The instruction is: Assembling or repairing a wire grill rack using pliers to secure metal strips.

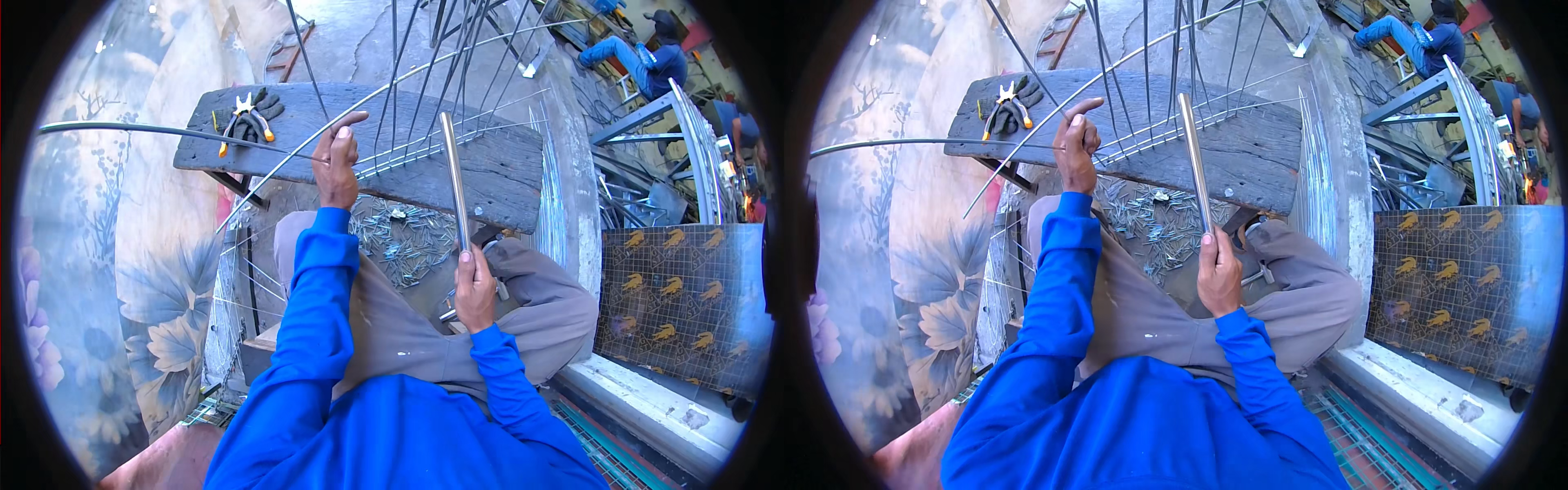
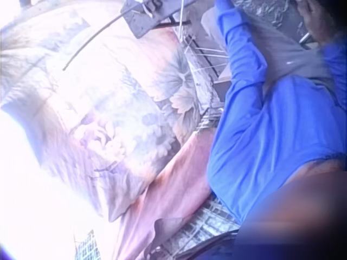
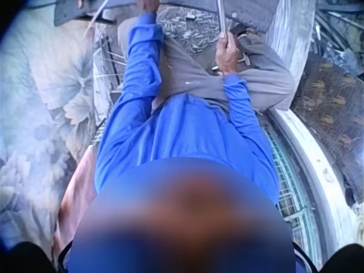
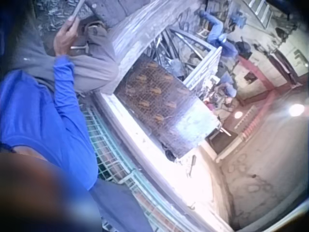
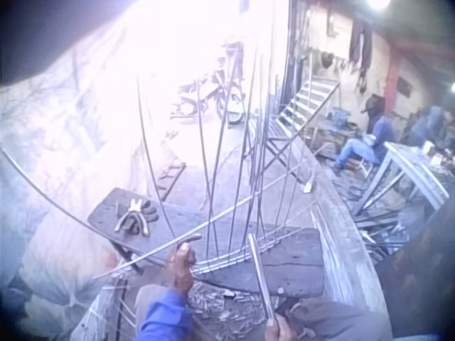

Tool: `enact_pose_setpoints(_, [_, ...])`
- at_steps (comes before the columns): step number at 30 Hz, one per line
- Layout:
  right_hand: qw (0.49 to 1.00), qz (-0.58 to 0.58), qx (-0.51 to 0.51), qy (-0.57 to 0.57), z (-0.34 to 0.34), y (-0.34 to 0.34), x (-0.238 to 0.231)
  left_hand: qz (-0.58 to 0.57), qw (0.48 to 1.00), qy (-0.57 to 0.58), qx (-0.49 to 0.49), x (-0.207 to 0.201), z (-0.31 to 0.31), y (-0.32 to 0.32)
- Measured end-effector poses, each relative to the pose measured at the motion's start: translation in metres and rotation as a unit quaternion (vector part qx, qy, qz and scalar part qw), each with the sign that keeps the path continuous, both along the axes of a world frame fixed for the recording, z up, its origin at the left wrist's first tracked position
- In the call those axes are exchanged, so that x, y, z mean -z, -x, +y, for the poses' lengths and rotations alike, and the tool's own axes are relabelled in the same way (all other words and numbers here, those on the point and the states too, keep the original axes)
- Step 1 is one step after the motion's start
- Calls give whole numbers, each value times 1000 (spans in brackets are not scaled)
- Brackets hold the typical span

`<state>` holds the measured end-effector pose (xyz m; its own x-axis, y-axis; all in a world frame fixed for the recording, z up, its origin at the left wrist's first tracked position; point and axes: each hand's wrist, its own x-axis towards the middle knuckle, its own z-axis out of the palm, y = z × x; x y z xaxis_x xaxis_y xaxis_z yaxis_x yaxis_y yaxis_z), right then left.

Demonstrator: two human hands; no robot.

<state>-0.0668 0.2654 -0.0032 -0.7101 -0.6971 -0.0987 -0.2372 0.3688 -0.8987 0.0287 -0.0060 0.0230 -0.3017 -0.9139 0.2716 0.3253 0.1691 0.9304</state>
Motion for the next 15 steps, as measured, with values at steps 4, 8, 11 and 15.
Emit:
enact_pose_setpoints(4, [1000, -9, 4, -4, -19, 2, -8, -5, 1000, 0, -3, -3, -1, 0])
enact_pose_setpoints(8, [1000, -4, 4, 29, -41, 6, -32, -14, 1000, 8, -8, -4, 2, -1])
enact_pose_setpoints(11, [1000, -2, 9, 27, -53, 9, -23, -10, 1000, 11, -7, -3, 2, 1])
enact_pose_setpoints(15, [993, 114, -25, -32, -53, 29, -10, 15, 1000, -26, -1, 2, 0, 0])
